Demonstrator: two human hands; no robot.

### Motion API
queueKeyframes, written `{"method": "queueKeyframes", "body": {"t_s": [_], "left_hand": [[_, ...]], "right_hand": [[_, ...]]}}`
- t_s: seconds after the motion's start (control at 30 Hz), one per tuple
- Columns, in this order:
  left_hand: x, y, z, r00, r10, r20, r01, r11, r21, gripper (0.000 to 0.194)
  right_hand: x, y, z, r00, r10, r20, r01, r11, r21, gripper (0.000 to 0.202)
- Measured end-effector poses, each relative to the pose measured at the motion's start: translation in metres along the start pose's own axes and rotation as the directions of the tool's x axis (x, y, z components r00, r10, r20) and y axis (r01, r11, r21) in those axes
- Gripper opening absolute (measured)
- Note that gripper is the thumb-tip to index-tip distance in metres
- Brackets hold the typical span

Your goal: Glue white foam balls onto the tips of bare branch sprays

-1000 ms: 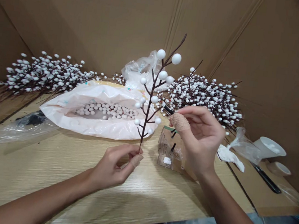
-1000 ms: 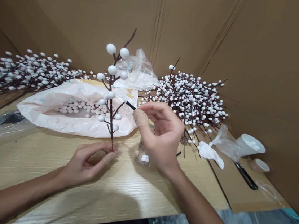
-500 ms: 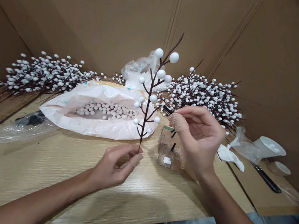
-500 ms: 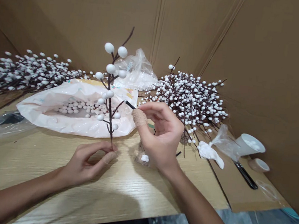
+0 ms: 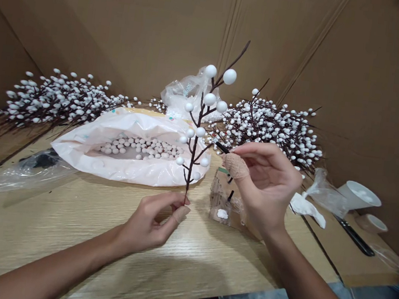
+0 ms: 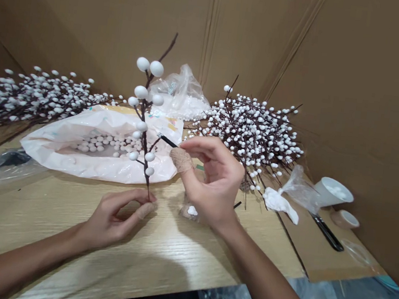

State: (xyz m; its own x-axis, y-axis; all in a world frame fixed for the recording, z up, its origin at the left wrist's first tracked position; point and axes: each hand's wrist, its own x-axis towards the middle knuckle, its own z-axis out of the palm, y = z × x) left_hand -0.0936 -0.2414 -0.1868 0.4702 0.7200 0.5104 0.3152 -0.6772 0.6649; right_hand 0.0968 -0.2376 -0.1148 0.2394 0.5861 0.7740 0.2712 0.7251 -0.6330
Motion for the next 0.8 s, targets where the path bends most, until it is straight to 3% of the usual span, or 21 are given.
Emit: {"method": "queueKeyframes", "body": {"t_s": [0.8], "left_hand": [[-0.0016,-0.0017,0.0005,1.0,0.013,0.008,-0.013,1.0,0.01,0.01]], "right_hand": [[-0.0009,0.0017,0.0011,0.999,0.046,-0.02,-0.045,0.999,0.025,0.016]]}}
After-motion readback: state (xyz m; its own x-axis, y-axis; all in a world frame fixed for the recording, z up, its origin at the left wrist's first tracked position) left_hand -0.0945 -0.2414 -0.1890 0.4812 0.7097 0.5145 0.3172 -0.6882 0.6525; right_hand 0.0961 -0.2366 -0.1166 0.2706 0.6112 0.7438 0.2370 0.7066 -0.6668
